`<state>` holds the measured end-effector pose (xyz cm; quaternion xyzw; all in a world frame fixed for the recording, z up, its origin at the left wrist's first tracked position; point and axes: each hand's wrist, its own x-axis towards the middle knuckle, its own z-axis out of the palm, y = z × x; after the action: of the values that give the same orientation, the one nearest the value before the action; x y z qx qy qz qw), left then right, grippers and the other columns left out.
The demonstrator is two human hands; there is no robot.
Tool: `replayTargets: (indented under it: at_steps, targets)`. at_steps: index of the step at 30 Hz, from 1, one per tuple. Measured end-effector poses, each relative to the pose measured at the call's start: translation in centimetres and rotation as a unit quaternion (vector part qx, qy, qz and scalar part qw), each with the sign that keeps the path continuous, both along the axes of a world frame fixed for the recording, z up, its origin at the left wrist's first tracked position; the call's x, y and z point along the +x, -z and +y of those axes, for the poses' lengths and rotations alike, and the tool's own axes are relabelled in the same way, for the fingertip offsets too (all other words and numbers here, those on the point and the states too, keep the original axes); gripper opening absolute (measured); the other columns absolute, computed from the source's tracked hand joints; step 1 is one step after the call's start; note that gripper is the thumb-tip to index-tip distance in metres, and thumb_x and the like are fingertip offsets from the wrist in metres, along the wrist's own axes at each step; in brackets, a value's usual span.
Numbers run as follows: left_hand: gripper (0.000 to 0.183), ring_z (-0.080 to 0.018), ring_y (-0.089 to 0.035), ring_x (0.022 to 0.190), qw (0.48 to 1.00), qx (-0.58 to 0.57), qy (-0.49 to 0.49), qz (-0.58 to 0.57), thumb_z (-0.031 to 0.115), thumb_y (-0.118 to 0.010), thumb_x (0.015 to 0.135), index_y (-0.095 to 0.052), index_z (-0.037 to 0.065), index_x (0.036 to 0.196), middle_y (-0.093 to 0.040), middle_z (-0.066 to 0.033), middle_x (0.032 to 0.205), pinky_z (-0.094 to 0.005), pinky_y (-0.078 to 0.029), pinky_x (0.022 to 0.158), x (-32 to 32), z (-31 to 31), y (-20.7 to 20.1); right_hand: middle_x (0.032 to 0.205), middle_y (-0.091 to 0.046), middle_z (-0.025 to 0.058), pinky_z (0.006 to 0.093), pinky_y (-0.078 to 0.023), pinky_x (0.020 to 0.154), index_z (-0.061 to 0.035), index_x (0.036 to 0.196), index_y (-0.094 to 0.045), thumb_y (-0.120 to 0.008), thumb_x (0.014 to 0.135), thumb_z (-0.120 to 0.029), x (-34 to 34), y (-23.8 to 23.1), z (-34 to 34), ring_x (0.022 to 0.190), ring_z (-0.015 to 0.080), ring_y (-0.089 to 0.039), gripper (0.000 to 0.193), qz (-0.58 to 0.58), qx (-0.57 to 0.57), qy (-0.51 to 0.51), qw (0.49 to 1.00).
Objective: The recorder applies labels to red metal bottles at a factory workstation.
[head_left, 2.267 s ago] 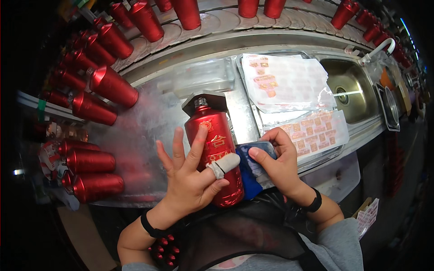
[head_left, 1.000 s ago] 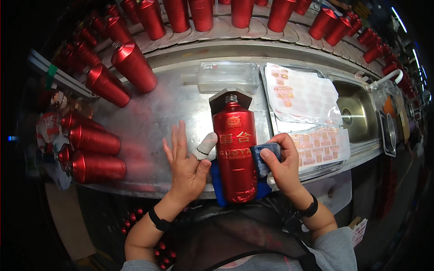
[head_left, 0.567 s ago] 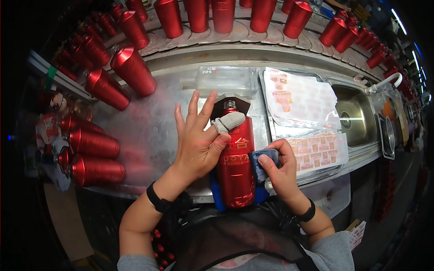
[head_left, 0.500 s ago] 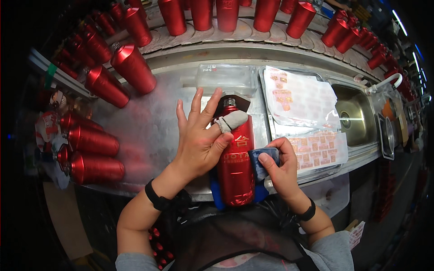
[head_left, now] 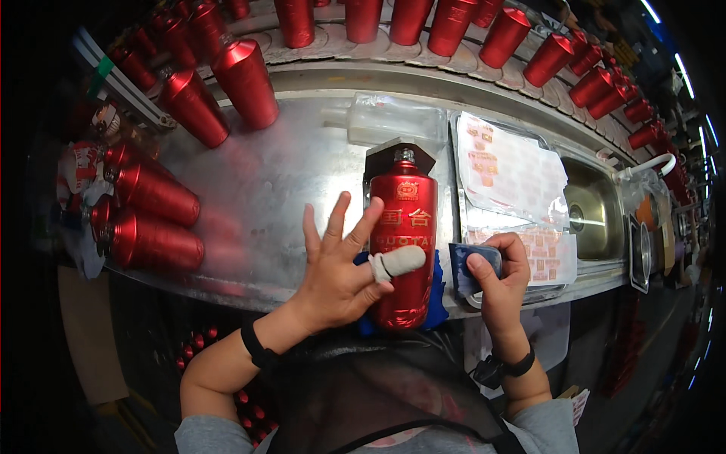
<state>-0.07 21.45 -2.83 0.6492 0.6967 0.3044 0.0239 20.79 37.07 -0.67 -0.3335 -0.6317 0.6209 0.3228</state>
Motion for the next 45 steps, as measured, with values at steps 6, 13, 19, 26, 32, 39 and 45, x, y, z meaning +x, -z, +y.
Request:
replayTargets:
  at_steps: [6,13,19,26,32,39,45]
  targets:
    - [0.055,-0.0452,-0.01,0.15,0.995,0.013,-0.071,-0.068,0.053,-0.038,0.102,-0.064,0.017,0.133,-0.019,-0.02,0.164,-0.065,0.006,0.113,-1.8,2.4,1.0,0.089,-0.061,0.0011,0.0199,-0.046,0.071,-0.0029,0.1,-0.055,-0.074,0.088,-0.006,-3.1,-2.5,-0.7,0.079,0.0045,-0.055,0.023,0.027,0.079,-0.013,0.996]
    - [0.054,-0.0451,-0.026,0.146,0.986,0.017,-0.021,-0.163,0.045,-0.06,0.095,-0.056,0.02,0.142,-0.027,-0.0196,0.161,-0.0657,-0.007,0.114,0.2,-2.2,1.9,0.084,-0.062,0.0093,0.0369,-0.046,0.069,-0.0039,0.094,-0.069,-0.075,0.066,0.005,-6.8,-3.9,0.1,0.076,0.0259,-0.059,0.03,-0.036,0.446,-0.089,0.89]
    - [0.122,-0.039,-0.025,0.149,0.964,-0.034,0.06,-0.255,0.054,-0.083,0.07,-0.016,-0.001,0.156,-0.028,-0.0243,0.158,-0.0622,-0.007,0.117,1.6,-2.8,1.7,0.085,-0.063,0.0054,0.0355,-0.043,0.068,-0.0065,0.091,-0.07,-0.075,0.058,-0.001,-3.3,-3.6,-2.2,0.076,0.0232,-0.06,0.034,-0.028,0.555,-0.217,0.803]
    - [0.116,-0.0418,-0.034,0.143,0.984,0.035,0.001,-0.175,0.03,-0.087,0.063,-0.022,-0.005,0.153,-0.037,-0.0277,0.152,-0.0651,-0.012,0.116,2.9,-3.0,0.5,0.083,-0.062,0.0079,0.0373,-0.046,0.067,-0.0047,0.093,-0.07,-0.075,0.056,0.001,-4.5,-4.2,-1.7,0.071,0.0258,-0.059,0.038,-0.053,0.514,-0.144,0.844]
    - [0.115,-0.0427,-0.038,0.141,0.994,0.026,-0.016,-0.102,0.032,-0.089,0.062,-0.026,-0.011,0.149,-0.041,-0.0291,0.148,-0.0654,-0.012,0.116,3.2,-2.7,-0.5,0.08,-0.06,0.0078,0.0391,-0.046,0.067,-0.0037,0.095,-0.07,-0.073,0.059,0.002,-6.3,-4.7,-1.3,0.073,0.0281,-0.059,0.037,-0.049,0.509,-0.139,0.848]
    - [0.113,-0.0437,-0.037,0.142,0.992,0.025,-0.013,-0.127,0.036,-0.089,0.064,-0.029,-0.01,0.148,-0.041,-0.0287,0.148,-0.0651,-0.015,0.116,3.2,-2.6,0.7,0.087,-0.063,0.0063,0.0363,-0.048,0.07,-0.0071,0.092,-0.072,-0.075,0.065,-0.012,-6.8,-2.9,-2.3,0.08,0.0247,-0.061,0.028,-0.017,0.598,-0.235,0.766]
    - [0.114,-0.0403,-0.034,0.144,0.985,-0.024,-0.006,-0.168,0.031,-0.089,0.062,-0.028,-0.007,0.151,-0.037,-0.0274,0.152,-0.0535,-0.018,0.119,2.3,-2.9,0.2,0.084,-0.062,0.0069,0.0377,-0.048,0.068,-0.0043,0.093,-0.071,-0.074,0.063,-0.006,-6.5,-4.2,-0.1,0.079,0.026,-0.062,0.031,-0.027,0.551,-0.152,0.82]
